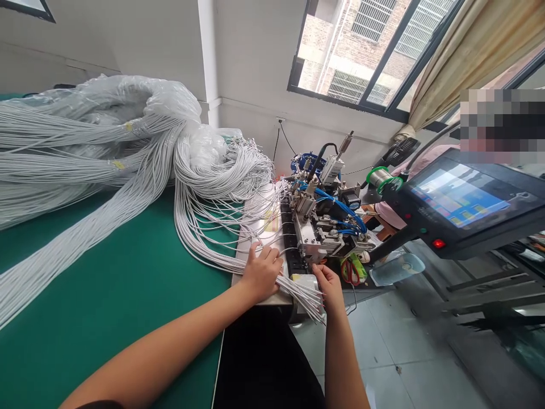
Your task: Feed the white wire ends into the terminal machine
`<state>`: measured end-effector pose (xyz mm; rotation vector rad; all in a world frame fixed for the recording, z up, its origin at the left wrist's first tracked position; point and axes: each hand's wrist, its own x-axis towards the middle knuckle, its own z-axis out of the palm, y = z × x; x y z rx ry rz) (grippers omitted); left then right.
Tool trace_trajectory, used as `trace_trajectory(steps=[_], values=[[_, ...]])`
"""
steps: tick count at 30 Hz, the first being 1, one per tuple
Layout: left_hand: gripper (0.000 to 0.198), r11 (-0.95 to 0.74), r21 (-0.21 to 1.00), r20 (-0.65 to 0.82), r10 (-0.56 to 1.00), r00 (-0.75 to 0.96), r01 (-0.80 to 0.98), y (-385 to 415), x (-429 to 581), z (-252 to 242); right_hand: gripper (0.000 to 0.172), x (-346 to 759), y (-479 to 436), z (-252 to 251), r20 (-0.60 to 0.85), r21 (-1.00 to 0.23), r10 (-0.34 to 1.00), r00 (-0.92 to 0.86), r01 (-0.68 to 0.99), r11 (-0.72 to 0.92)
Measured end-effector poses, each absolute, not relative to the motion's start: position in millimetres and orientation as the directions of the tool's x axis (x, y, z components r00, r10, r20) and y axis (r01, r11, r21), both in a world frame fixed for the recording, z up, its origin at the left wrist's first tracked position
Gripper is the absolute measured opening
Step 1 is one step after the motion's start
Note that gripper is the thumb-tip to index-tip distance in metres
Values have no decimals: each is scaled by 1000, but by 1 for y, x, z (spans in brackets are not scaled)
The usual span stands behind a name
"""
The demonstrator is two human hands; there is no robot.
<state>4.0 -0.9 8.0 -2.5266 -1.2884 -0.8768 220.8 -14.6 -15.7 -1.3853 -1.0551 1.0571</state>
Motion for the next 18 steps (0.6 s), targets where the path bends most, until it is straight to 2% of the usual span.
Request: trace_trajectory(steps=[4,7,14,18], values=[[15,-726,58,640,554,532,686,1,3,6,36,223,-21,-9,49,-994,967,251,107,23],[20,-779,16,669,474,572,627,2,1,5,32,224,-27,0,116,-979,974,195,187,79],[26,-807,-47,705,390,592,588,4,0,3,18,222,-41,24,251,-880,944,-214,356,314],[29,-804,-50,689,402,603,593,5,0,-2,13,221,-44,31,306,-845,900,-311,347,407]])
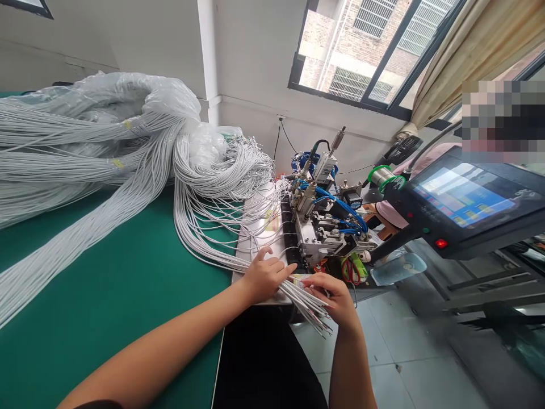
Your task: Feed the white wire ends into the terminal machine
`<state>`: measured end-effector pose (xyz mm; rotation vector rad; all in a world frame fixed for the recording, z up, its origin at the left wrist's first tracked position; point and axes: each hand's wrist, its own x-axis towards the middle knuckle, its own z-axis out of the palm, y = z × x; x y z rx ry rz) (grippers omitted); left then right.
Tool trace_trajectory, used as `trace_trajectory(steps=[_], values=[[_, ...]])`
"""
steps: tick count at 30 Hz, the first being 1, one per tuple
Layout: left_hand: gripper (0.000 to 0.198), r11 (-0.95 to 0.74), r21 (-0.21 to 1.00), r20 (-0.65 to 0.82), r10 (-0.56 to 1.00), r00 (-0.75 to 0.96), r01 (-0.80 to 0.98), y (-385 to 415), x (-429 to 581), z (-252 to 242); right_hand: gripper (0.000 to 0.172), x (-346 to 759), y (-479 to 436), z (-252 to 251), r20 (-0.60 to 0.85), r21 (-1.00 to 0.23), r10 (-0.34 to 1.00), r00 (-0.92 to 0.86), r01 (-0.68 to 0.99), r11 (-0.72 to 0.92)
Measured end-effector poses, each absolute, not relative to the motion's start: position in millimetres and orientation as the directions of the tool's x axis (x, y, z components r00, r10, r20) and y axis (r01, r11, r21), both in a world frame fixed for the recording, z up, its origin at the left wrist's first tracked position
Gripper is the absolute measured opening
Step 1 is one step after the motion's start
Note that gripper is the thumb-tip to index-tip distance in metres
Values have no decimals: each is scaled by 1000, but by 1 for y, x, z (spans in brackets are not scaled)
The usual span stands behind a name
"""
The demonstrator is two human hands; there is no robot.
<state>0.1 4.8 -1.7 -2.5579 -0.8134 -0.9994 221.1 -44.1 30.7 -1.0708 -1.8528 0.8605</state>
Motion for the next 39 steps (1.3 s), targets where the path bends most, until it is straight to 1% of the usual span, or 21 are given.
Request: trace_trajectory(steps=[3,6,8,11,15,23,26,29,32,36,39], values=[[29,-800,-49,678,413,608,599,5,0,-3,12,221,-44,28,328,-842,907,-264,353,407],[29,-805,-54,682,403,610,591,5,0,-1,16,221,-43,24,294,-851,944,-148,410,329],[28,-807,-56,681,399,614,587,5,0,1,17,221,-43,23,280,-841,952,-123,446,305],[28,-809,-55,674,403,619,586,6,0,1,16,219,-43,25,284,-816,940,-190,466,341],[28,-824,-44,667,397,631,565,7,0,-3,15,216,-42,26,306,-803,920,-246,453,388],[28,-836,-39,633,403,661,547,9,0,-6,11,211,-41,25,357,-763,887,-294,457,458],[28,-836,-42,618,409,672,547,8,0,-5,10,210,-41,24,396,-740,876,-276,469,483],[28,-830,-45,607,420,675,557,8,-1,-2,10,208,-41,25,423,-722,875,-236,496,482],[29,-822,-38,608,432,666,568,6,0,3,11,206,-39,24,426,-733,887,-177,508,453],[29,-792,15,634,479,607,611,4,1,7,13,208,-38,19,431,-799,902,-24,455,393],[25,-758,64,685,506,524,649,2,2,8,15,211,-37,15,383,-874,914,136,374,311]])
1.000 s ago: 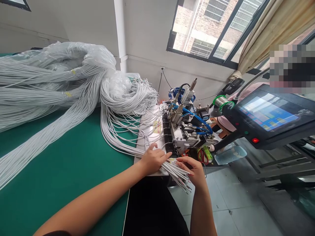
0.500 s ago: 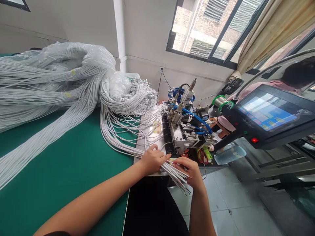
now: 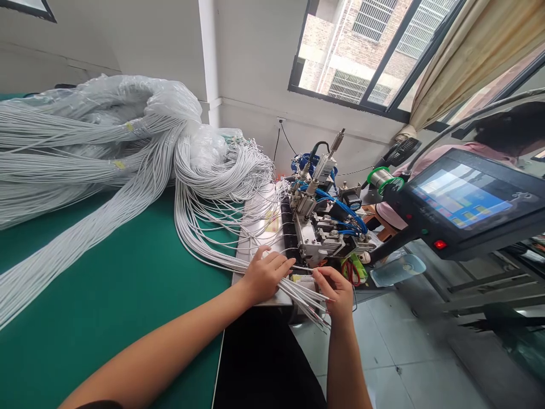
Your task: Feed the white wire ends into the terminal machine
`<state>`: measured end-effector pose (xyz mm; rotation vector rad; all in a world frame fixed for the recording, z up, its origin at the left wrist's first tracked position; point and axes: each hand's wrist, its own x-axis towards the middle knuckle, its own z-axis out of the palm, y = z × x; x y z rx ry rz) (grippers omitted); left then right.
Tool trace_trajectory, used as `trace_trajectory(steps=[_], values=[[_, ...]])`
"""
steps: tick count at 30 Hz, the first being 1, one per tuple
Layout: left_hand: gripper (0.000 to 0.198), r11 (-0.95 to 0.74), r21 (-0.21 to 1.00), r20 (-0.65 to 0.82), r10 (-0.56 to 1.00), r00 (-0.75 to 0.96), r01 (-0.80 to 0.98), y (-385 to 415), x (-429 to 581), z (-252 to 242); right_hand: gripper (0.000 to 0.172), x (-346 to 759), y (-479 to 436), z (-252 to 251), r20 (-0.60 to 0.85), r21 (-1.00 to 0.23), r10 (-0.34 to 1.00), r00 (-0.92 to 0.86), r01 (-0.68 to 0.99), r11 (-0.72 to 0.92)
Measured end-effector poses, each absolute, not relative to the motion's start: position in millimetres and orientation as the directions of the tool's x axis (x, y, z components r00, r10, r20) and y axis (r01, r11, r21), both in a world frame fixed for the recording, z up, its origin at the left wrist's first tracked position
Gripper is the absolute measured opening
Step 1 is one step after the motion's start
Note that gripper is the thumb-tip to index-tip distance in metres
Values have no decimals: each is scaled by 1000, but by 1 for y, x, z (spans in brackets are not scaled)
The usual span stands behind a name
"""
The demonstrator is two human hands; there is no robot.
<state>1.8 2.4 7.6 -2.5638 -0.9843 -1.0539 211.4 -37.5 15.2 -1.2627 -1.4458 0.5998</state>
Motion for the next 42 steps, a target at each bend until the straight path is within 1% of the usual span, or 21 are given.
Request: trace_trajectory(steps=[3,7,11,16,21,26,32,42], values=[[22,-733,87,717,517,469,675,2,2,8,18,213,-36,14,329,-918,909,255,313,244],[21,-724,89,679,546,490,684,2,2,8,25,213,-35,15,272,-936,918,288,299,184],[20,-764,57,649,518,557,643,4,2,7,27,213,-35,16,204,-960,939,277,245,136],[22,-781,32,633,499,593,624,6,1,5,29,214,-35,14,184,-966,947,263,227,125],[21,-783,33,630,499,595,621,7,1,4,31,217,-34,9,185,-964,956,226,231,131],[21,-787,24,560,521,644,616,8,1,4,34,220,-35,6,167,-962,971,173,242,123],[25,-795,34,524,530,667,605,9,0,3,34,222,-35,4,142,-972,980,142,208,111],[28,-804,60,513,533,673,591,10,0,2,38,222,-34,2,129,-976,986,106,189,108]])
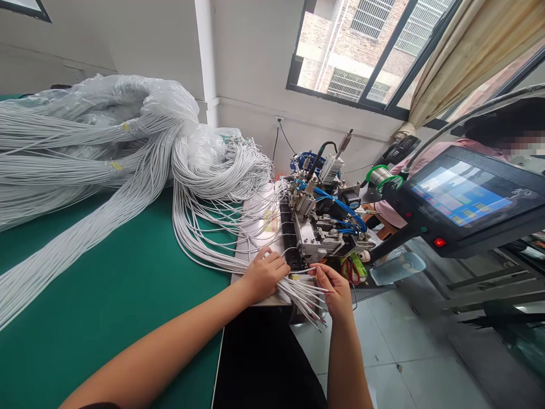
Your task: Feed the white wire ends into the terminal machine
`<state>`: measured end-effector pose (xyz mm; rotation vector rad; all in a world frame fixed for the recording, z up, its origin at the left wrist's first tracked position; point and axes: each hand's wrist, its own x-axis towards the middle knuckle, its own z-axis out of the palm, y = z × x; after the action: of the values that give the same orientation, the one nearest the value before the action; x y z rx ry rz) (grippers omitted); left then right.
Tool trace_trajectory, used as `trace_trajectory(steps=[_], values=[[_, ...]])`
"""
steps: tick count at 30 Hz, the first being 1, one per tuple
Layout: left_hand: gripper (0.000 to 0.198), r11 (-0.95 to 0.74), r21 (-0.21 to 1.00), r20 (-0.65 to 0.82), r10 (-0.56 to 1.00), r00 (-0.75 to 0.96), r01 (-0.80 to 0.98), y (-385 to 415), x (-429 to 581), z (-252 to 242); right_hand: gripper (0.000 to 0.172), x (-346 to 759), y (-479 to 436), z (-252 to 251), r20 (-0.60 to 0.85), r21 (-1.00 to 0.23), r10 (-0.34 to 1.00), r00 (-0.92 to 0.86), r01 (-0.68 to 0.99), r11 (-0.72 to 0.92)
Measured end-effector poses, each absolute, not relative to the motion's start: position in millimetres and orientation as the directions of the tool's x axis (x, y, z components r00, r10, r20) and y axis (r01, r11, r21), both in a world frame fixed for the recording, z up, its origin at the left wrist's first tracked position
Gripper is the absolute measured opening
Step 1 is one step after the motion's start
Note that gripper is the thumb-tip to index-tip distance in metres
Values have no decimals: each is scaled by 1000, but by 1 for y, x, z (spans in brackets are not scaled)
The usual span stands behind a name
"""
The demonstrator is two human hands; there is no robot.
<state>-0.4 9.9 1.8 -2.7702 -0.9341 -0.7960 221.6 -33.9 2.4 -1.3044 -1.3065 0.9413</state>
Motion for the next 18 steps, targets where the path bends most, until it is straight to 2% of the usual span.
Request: trace_trajectory(steps=[18], values=[[27,-806,53,495,534,686,589,10,0,2,28,223,-33,1,105,-991,990,94,98,95]])
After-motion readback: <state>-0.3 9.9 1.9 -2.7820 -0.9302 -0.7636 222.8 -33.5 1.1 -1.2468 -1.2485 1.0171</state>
